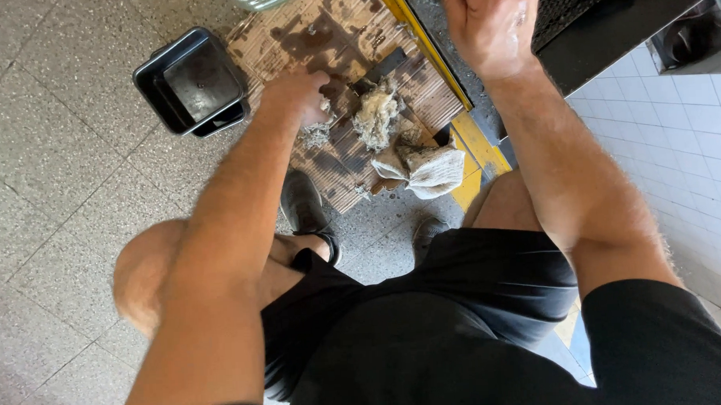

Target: Cleaning a black plastic tray using a rag to remove oil or residue in a garage environment.

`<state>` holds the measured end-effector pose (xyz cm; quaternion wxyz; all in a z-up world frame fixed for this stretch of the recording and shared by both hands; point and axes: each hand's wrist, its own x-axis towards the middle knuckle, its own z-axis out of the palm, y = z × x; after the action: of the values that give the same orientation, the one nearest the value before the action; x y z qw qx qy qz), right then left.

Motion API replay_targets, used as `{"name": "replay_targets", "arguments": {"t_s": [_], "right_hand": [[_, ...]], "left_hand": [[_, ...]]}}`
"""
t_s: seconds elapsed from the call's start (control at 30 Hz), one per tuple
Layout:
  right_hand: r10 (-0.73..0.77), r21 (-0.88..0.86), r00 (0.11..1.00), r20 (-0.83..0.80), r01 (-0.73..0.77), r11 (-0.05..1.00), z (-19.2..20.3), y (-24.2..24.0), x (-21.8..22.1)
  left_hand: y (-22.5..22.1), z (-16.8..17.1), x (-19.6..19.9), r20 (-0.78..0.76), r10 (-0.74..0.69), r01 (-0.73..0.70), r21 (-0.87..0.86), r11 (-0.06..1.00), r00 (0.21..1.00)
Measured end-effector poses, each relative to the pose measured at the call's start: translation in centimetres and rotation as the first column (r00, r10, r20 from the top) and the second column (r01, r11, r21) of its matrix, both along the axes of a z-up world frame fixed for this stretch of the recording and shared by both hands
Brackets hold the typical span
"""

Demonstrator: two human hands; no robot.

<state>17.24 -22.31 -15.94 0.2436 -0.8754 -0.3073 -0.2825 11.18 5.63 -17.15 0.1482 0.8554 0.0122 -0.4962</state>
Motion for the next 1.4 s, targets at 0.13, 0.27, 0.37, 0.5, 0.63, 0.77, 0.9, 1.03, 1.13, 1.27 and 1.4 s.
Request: {"name": "replay_targets", "arguments": {"t_s": [0.13, 0.27, 0.37, 0.5, 0.63, 0.77, 0.9, 1.03, 1.13, 1.27, 1.4], "right_hand": [[0.053, -0.049, 0.999, 0.008, -0.053, 0.997, 3.2, 1.7, -0.7], [0.146, -0.009, 0.987, -0.062, -0.147, 0.989, 3.6, 3.4, -1.8], [0.212, -0.051, 0.974, -0.080, -0.217, 0.975, 1.4, 3.7, -1.3], [0.239, -0.033, 0.970, -0.054, -0.241, 0.970, 1.1, 6.0, -1.3], [0.234, -0.071, 0.971, -0.047, -0.237, 0.969, 0.7, 7.5, -1.8], [0.206, -0.183, 0.978, -0.024, -0.207, 0.961, -1.0, 7.6, -2.4], [0.263, -0.159, 0.965, -0.004, -0.260, 0.952, -1.3, 8.0, -2.8], [0.260, -0.263, 0.963, 0.072, -0.233, 0.936, -2.8, 8.1, -3.0], [0.271, -0.336, 0.958, 0.088, -0.228, 0.914, -3.4, 8.3, -3.5], [0.333, -0.350, 0.941, 0.061, -0.293, 0.890, -2.6, 8.4, -4.2], [0.326, -0.362, 0.945, 0.019, -0.297, 0.883, -4.7, 8.1, -5.0]], "left_hand": [[1.4, -11.6, -2.6, 0.106, -0.467, 0.442, 0.196, 0.876, 0.878], [3.6, -20.6, -7.9, 0.378, 0.167, -0.243, 0.164, 0.956, 0.910], [4.2, -24.2, -8.7, 0.326, 0.850, -0.859, -0.168, 0.483, 0.414], [2.0, -13.4, -6.0, -0.081, 0.993, -0.906, -0.409, -0.111, -0.085], [2.3, -10.8, -4.3, -0.483, 0.796, -0.609, -0.522, -0.597, -0.366], [1.9, -7.4, -2.6, -0.599, 0.668, -0.524, -0.433, -0.734, -0.441], [1.6, -3.2, -2.0, -0.499, 0.747, -0.639, -0.411, -0.650, -0.439], [1.4, -5.2, -2.2, -0.457, 0.865, -0.649, -0.598, -0.471, -0.207], [0.6, -3.5, -2.2, -0.631, 0.765, -0.597, -0.567, -0.568, -0.129], [-0.8, -0.4, -1.6, -0.526, 0.825, -0.742, -0.467, -0.481, -0.204], [-1.5, -1.0, -1.5, -0.492, 0.835, -0.768, -0.425, -0.479, -0.248]]}}
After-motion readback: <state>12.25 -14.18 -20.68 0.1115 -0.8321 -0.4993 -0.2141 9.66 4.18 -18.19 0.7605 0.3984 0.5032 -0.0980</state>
